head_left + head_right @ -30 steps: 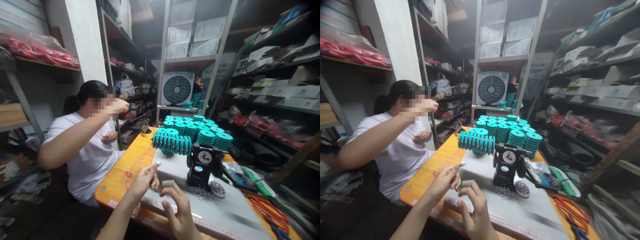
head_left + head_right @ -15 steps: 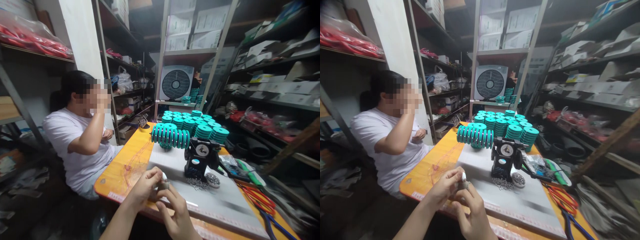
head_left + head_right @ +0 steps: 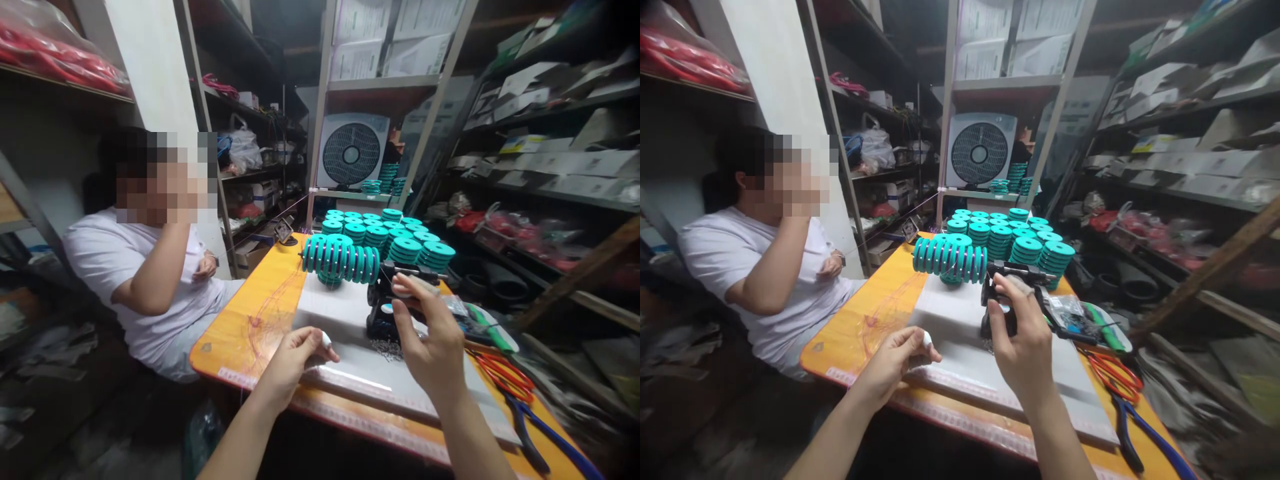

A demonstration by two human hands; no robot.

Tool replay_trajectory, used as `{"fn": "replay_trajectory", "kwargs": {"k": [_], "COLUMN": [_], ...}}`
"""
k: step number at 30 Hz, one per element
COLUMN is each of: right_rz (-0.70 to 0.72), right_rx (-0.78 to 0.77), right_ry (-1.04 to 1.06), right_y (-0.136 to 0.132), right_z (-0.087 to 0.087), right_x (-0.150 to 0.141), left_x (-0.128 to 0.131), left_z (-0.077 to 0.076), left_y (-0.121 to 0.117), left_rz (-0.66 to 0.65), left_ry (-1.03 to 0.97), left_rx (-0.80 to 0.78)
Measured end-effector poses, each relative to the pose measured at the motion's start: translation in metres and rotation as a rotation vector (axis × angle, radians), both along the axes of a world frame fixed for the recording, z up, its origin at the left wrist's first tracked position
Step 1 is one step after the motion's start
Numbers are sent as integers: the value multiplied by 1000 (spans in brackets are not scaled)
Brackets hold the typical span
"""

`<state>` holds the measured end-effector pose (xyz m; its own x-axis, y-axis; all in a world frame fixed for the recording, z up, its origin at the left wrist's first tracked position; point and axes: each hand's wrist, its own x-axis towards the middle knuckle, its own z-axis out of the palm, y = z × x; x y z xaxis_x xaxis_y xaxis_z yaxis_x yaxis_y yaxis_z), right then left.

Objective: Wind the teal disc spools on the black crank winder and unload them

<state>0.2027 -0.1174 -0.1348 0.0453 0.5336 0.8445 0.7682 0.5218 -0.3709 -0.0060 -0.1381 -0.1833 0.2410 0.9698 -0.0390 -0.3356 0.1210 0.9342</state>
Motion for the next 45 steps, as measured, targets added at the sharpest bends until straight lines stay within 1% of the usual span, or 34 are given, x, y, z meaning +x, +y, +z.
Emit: {"fn": "replay_trajectory", "kwargs": {"k": [2, 4, 7, 11, 14, 18, 22, 25, 28, 31, 33, 36, 39, 43, 45], "right_rz": [-64, -95, -63, -13, -3, -10, -38, -37, -52, -121, -195, -260, -250, -228, -203], "right_rx": [3, -7, -53, -101, -131, -133, -146, -185, -257, -447, -542, -549, -560, -590, -581], "right_ry": [-97, -172, -286, -395, -422, -390, -363, -329, -313, -343, -427, -562, -610, -646, -656], "right_y": [13, 22, 33, 41, 44, 46, 52, 66, 87, 109, 123, 142, 163, 189, 198], "right_z": [9, 13, 14, 13, 12, 11, 17, 29, 45, 61, 71, 85, 93, 94, 94], "right_x": [2, 4, 6, 5, 1, -2, -6, -10, -12, -12, -11, -10, -11, -19, -21], "left_x": [0, -1, -3, -7, -8, -5, -1, 1, 4, 9, 12, 15, 13, 9, 9], "left_z": [-2, -6, -10, -15, -19, -23, -22, -16, -9, 0, 6, 15, 23, 36, 42], "left_y": [-1, -2, -7, -21, -33, -43, -44, -38, -23, -3, 10, 24, 34, 50, 58], "left_rz": [-8, -21, -45, -77, -78, -66, 8, 68, 105, 122, 114, 107, 129, 146, 145], "left_ry": [8, 14, 44, 151, 190, 124, 166, 188, 186, 233, 268, 282, 277, 216, 162], "left_rx": [-8, -29, -56, -93, -59, -58, 15, 67, 109, 194, 240, 287, 320, 321, 317]}}
